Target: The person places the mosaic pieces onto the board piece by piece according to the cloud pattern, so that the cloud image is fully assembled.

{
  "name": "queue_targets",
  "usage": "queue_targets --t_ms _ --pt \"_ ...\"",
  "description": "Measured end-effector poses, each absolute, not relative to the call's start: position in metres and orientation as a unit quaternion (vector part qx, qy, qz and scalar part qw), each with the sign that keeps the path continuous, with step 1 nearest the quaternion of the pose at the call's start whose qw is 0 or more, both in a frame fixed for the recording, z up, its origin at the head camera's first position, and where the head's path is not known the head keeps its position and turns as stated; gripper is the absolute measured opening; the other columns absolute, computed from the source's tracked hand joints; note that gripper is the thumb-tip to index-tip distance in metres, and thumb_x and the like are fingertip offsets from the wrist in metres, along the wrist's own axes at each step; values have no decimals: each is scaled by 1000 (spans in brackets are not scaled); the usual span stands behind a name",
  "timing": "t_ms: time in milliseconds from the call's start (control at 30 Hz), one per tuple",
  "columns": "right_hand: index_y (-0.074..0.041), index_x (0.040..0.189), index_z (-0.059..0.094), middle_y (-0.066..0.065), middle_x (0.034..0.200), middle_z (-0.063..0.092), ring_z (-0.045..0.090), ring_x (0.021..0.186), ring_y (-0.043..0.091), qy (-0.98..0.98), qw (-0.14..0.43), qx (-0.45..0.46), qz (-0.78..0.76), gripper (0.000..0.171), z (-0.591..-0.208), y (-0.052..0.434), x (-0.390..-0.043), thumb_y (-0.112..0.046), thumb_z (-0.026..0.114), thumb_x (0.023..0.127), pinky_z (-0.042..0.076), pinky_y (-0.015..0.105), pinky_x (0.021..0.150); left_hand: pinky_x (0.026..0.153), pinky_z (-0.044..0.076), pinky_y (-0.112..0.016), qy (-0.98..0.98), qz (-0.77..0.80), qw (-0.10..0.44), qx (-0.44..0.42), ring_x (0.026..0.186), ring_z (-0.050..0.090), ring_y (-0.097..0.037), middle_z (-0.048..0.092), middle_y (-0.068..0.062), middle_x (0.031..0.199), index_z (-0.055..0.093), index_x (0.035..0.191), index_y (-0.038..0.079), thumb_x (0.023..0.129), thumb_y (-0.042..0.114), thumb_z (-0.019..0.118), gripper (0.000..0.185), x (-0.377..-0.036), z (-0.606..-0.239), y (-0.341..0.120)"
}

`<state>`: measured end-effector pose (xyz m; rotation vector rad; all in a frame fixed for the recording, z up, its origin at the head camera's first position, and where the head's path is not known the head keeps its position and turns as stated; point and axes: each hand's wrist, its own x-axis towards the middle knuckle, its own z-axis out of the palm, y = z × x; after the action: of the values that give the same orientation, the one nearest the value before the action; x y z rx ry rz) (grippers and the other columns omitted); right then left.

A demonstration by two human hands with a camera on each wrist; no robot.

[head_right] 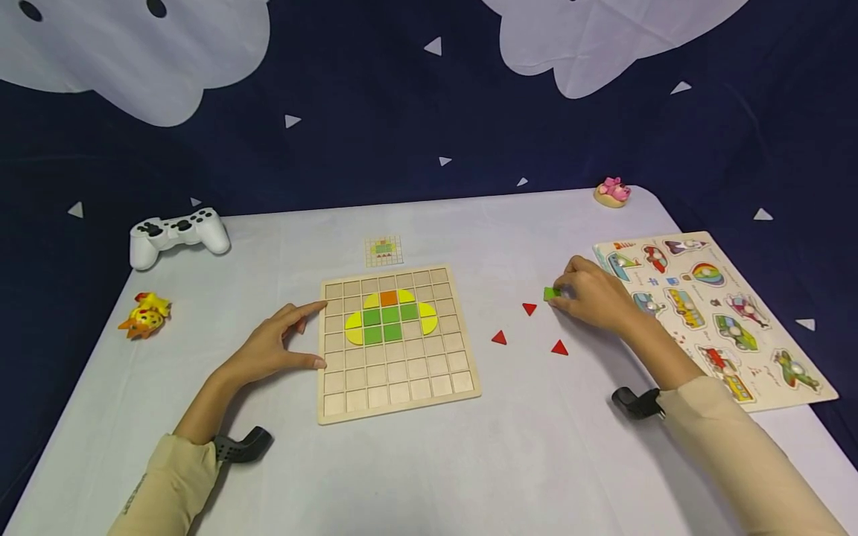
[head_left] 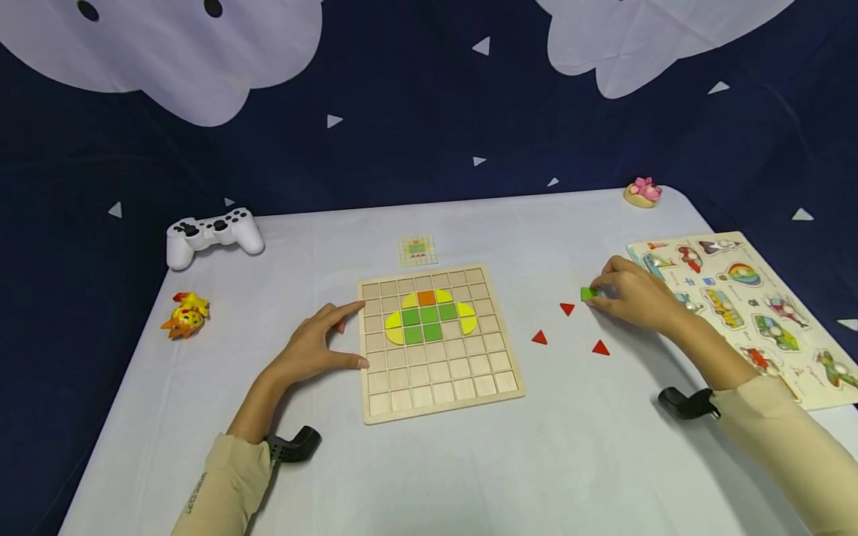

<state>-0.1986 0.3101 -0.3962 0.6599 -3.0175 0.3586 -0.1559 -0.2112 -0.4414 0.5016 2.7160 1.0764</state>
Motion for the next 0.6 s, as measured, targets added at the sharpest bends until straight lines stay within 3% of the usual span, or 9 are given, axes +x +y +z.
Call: queue_targets --t_ms 267,600 --pt "-4 90 76 5 93 55 53 82 20 -969 20 200 141 23 -399 306 -197 -23 83 79 43 39 70 76 30 -35 912 362 84 173 81 37 -17 42 -2 91 45 150 18 68 41 91 97 -156 -442 -212" --pt "-9 84 74 2 91 53 50 79 15 -955 67 247 148 18 -400 278 -199 -19 85 73 43 36 67 76 30 -36 912 363 84 171 81 37 -17 42 -2 91 46 150 17 67 41 91 98 -157 -441 -211"
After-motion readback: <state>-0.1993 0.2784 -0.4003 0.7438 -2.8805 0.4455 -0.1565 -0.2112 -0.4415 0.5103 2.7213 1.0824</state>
